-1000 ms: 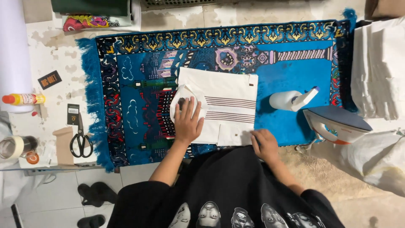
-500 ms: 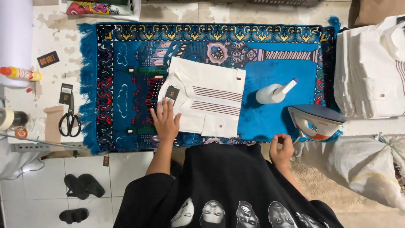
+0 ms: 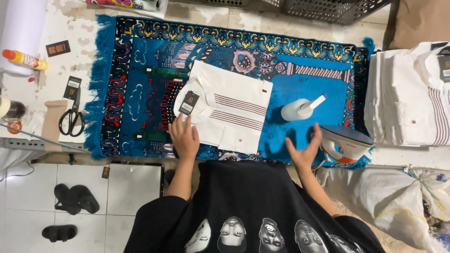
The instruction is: Ironing and folding a white striped shirt using a hand iron and a spray bottle on a patterned mat.
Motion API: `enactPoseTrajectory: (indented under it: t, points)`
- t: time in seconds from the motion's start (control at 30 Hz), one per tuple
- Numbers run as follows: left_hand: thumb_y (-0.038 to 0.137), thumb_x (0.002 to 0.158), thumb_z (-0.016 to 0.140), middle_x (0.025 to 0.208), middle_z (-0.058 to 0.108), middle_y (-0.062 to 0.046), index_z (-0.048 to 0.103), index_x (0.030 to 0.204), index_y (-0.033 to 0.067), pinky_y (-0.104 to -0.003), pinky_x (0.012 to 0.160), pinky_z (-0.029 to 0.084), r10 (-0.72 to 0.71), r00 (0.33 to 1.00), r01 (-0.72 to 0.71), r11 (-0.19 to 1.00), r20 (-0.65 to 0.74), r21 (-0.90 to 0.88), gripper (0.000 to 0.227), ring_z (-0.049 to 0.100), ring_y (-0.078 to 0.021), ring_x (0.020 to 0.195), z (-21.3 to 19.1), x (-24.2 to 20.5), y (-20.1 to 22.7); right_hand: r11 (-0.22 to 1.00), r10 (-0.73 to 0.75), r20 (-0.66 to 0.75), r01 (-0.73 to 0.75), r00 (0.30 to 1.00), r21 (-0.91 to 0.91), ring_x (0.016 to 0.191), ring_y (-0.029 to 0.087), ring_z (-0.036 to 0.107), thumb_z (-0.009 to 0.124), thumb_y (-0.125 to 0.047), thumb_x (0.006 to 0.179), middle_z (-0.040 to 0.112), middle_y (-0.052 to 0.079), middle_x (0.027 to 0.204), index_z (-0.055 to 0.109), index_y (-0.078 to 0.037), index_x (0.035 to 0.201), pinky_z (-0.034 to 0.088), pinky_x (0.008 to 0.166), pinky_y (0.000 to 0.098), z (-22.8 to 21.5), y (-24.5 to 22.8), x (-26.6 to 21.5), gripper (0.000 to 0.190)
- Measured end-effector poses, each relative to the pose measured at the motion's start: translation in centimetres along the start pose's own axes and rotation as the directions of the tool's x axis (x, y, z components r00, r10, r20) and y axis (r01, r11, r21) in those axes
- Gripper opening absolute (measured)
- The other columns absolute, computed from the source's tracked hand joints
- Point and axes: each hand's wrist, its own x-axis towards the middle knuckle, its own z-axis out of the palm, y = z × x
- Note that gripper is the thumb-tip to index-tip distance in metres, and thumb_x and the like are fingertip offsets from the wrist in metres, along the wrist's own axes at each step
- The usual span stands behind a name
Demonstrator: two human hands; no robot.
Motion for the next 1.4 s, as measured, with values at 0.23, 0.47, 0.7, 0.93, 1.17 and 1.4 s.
enactPoseTrajectory:
  t: [0.23, 0.47, 0.7, 0.93, 1.17, 1.4]
  points:
    - [0.032, 0.095, 0.070, 0.114, 0.064, -0.004, 0.064, 0.124, 0.0143, -0.051, 0.122, 0.025, -0.131, 0.941, 0.132, 0.991, 0.312, 0.016, 0.034, 0.053, -0.0254, 0.126, 2.7, 1.7, -2.7, 0.992, -0.112, -0.174, 0.120, 0.978, 0.041, 0.123, 0.035, 0.061, 0.077, -0.017, 0.104, 0.055, 0.014, 0.148, 0.044, -0.006, 0.151, 0.047, 0.104, 0.0556, 6.7, 0.2, 11.7, 0.058]
    - [0.015, 0.083, 0.074, 0.119, 0.055, -0.007, 0.063, 0.127, 0.0110, -0.051, 0.121, 0.024, -0.063, 0.987, 0.077, 0.993, 0.150, -0.089, 0.045, 0.046, -0.0275, 0.128, 0.8, 4.2, -0.8, 0.970, -0.219, 0.484, 0.138, 0.847, 0.199, 0.092, 0.033, 0.073, 0.086, -0.017, 0.078, 0.075, 0.009, 0.092, 0.073, -0.012, 0.112, 0.056, 0.090, 0.0460, 3.3, -3.4, 10.9, 0.037]
    - [0.012, 0.093, 0.067, 0.133, 0.058, -0.009, 0.054, 0.142, 0.0136, -0.046, 0.115, 0.038, 0.051, 0.968, -0.049, 0.999, 0.245, -0.011, 0.051, 0.057, -0.0277, 0.125, 4.0, 13.2, -1.5, 0.911, 0.247, 0.625, -0.397, 0.741, 0.111, 0.074, 0.020, 0.071, 0.094, -0.024, 0.071, 0.077, 0.013, 0.084, 0.080, -0.011, 0.101, 0.053, 0.069, 0.0358, 3.2, -7.1, 3.8, 0.035]
    - [0.021, 0.099, 0.064, 0.115, 0.068, -0.012, 0.050, 0.149, 0.0282, -0.051, 0.084, 0.057, -0.100, 0.840, 0.056, 0.994, 0.533, 0.097, 0.053, 0.071, -0.0366, 0.098, 8.5, 19.4, -3.7, 0.968, 0.178, 0.576, -0.247, 0.798, 0.044, 0.078, 0.031, 0.073, 0.083, -0.012, 0.071, 0.076, 0.012, 0.078, 0.079, -0.012, 0.090, 0.054, 0.078, 0.0407, 3.9, -7.4, 3.1, 0.020]
    - [0.028, 0.076, 0.077, 0.089, 0.075, 0.007, 0.081, 0.094, 0.0439, -0.031, 0.083, 0.058, -0.460, 0.751, 0.628, 0.720, 0.475, -0.295, 0.024, 0.072, -0.0213, 0.092, 14.9, 16.6, -10.1, 0.971, 0.130, 0.571, -0.220, 0.811, 0.092, 0.074, 0.030, 0.072, 0.084, -0.012, 0.069, 0.075, 0.013, 0.076, 0.078, -0.011, 0.085, 0.053, 0.076, 0.0396, 5.9, -10.0, 5.1, 0.018]
    - [0.014, 0.070, 0.079, 0.079, 0.073, -0.006, 0.084, 0.093, 0.0224, -0.031, 0.064, 0.059, -0.407, 0.848, 0.530, 0.615, 0.341, -0.584, 0.024, 0.072, -0.0192, 0.070, 14.0, 15.4, -10.1, 0.937, 0.088, 0.603, -0.270, 0.793, 0.220, 0.078, 0.024, 0.072, 0.084, -0.011, 0.071, 0.076, 0.012, 0.080, 0.077, -0.008, 0.084, 0.053, 0.078, 0.0373, 10.0, -12.5, 7.5, 0.016]
